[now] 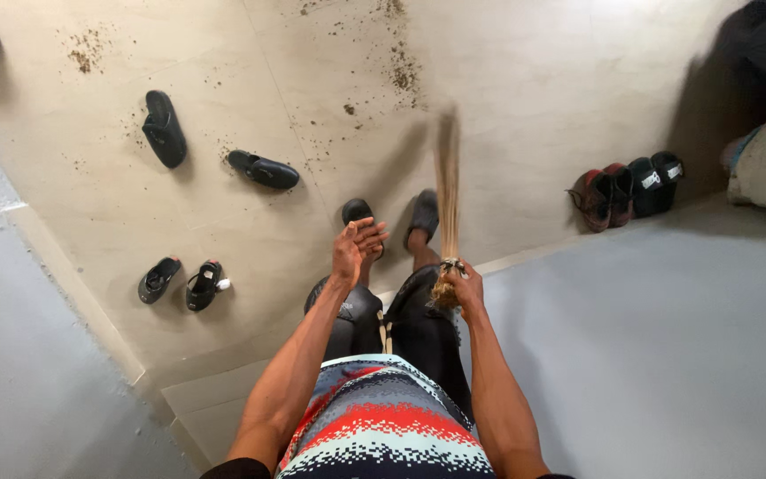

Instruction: The person holds a small hand broom and sweeps dirt across a tiled floor toward their own feet.

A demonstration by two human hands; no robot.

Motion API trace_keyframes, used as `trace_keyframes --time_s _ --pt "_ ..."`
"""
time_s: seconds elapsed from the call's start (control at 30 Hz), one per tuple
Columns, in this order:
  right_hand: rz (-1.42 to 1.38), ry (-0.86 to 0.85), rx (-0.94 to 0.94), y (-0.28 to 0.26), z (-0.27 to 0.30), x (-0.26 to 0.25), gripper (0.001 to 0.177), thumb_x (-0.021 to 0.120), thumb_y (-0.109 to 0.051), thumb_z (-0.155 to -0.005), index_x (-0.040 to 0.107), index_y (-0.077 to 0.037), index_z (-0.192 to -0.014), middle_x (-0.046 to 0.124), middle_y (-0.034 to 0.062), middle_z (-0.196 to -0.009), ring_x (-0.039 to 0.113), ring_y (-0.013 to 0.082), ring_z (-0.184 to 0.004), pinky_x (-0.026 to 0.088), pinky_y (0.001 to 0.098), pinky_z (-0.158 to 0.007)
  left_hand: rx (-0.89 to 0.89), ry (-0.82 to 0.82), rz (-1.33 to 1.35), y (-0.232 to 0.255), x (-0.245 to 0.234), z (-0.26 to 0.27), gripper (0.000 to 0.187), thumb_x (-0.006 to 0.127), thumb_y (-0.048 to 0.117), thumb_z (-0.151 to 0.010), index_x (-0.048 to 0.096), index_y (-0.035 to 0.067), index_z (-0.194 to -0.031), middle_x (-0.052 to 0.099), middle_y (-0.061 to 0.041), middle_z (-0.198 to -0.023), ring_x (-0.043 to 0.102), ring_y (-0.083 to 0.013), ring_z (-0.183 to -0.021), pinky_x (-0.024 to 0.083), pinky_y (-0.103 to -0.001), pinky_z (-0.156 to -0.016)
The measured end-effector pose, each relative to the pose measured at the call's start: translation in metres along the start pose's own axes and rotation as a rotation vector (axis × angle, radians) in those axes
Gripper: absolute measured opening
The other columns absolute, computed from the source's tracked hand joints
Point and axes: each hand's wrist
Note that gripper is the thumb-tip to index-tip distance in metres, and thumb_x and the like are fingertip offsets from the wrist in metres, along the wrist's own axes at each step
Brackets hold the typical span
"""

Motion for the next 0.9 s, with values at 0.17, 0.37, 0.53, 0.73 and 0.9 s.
trace_keyframes --time_s 0.17,0.37,0.53,0.73,0.9 --pt "0.052 0.008 0.005 -0.017 -0.040 0.006 0.058 0.081 -0.013 -0.076 0.068 -0.002 -0.132 0.076 0.0150 -0.098 0.074 0.0259 -0.079 0.059 0.0405 -0.070 0.010 0.025 -0.025 0.001 0.025 0.000 0.077 0.047 0.065 -0.100 0.052 0.002 -0.143 0.067 -0.021 -0.136 0.070 -0.0345 -0.121 0.059 -0.048 -0.097" --pt "0.420 -0.074 -0.014 -0.043 -0.079 0.028 0.049 0.082 -0.021 -0.074 0.077 -0.008 -0.121 0.080 0.0156 -0.102 0.076 0.0242 -0.086 0.059 0.0373 -0.078 0.027 0.041 0.050 -0.009 0.054 -0.015 0.081 0.043 0.070 -0.100 0.054 0.002 -0.143 0.067 -0.021 -0.138 0.068 -0.0345 -0.124 0.055 -0.048 -0.100" --pt "0.356 -0.039 -0.125 -0.035 -0.056 -0.006 0.062 0.082 -0.019 -0.072 0.072 -0.012 -0.132 0.078 0.0149 -0.110 0.073 0.0244 -0.094 0.056 0.0373 -0.083 0.016 0.052 0.052 -0.013 0.073 -0.018 0.081 0.042 0.071 -0.098 0.054 0.004 -0.143 0.066 -0.020 -0.139 0.067 -0.0330 -0.124 0.055 -0.048 -0.100" --pt "0.115 -0.019 0.034 -0.038 -0.063 -0.033 0.069 0.078 -0.013 -0.072 0.064 -0.012 -0.139 0.077 0.0171 -0.109 0.075 0.0269 -0.093 0.059 0.0393 -0.081 0.023 0.089 0.020 -0.015 0.084 -0.022 0.084 0.043 0.073 -0.098 0.054 0.002 -0.141 0.068 -0.023 -0.135 0.069 -0.0349 -0.122 0.057 -0.049 -0.100" --pt "0.282 -0.123 0.035 -0.051 -0.093 -0.018 0.054 0.076 -0.017 -0.077 0.074 -0.005 -0.130 0.079 0.0181 -0.105 0.076 0.0283 -0.093 0.060 0.0394 -0.081 -0.004 0.114 0.027 -0.012 0.087 -0.022 0.083 0.043 0.072 -0.097 0.052 0.003 -0.143 0.067 -0.021 -0.137 0.068 -0.0338 -0.124 0.055 -0.049 -0.100"
Point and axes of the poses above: each hand's wrist, its own z-axis away from the middle knuckle, its own x-axis out of the palm, y = z × x
